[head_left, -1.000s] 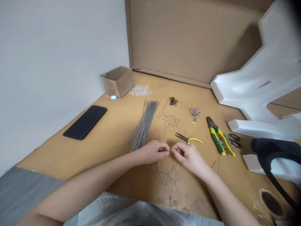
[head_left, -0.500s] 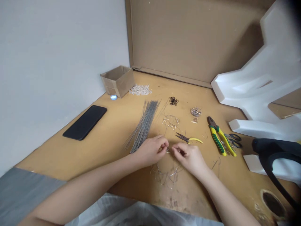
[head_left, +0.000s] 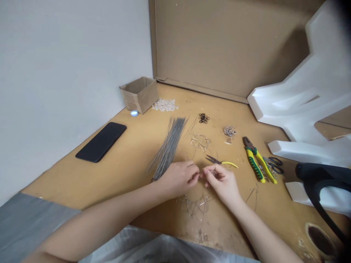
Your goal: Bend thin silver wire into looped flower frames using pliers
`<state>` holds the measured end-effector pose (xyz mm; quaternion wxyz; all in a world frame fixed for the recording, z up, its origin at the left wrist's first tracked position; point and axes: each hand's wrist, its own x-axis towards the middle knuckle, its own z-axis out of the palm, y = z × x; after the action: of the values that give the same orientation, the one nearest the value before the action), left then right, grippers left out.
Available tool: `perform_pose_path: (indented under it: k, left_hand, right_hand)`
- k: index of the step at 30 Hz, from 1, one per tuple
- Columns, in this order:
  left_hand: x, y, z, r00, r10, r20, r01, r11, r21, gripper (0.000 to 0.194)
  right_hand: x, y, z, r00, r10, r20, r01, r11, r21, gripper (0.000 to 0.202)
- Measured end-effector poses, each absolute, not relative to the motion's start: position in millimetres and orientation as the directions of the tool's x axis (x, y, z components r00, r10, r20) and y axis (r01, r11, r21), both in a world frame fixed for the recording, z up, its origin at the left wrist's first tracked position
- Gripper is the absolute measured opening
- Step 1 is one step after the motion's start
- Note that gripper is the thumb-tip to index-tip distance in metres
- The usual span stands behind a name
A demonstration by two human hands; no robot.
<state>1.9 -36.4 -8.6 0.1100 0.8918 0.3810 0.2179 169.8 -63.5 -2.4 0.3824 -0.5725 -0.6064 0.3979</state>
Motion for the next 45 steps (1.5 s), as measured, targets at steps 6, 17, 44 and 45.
perform_pose_path:
  k: [6,17,44,45]
  left_hand:
    - [3,-37,-8,0.622,0.702,0.348,0.646,-0.71,0.279,0.015]
    - [6,-40,-10,0.644,0.648,0.405,0.667,-0.736,0.116,0.018]
    - [8,-38,-14,0.754,0.596,0.277,0.604,-0.794,0.065,0.016]
    - [9,-38,-13,0.744,0.61,0.273,0.61,-0.787,0.094,0.017]
  right_hand:
    - [166,-66,0,-0.015,1.0,0.013,0.392,0.018,-0.92,0.019]
    - [163,-66,-3,0.014,0.997,0.082,0.505,0.064,-0.861,0.019]
    - [172,-65,7,-0.158,0.981,0.11,0.739,0.191,-0.646,0.015]
    - [173,-64,7,-0.166,0.982,0.095,0.721,0.186,-0.668,0.016]
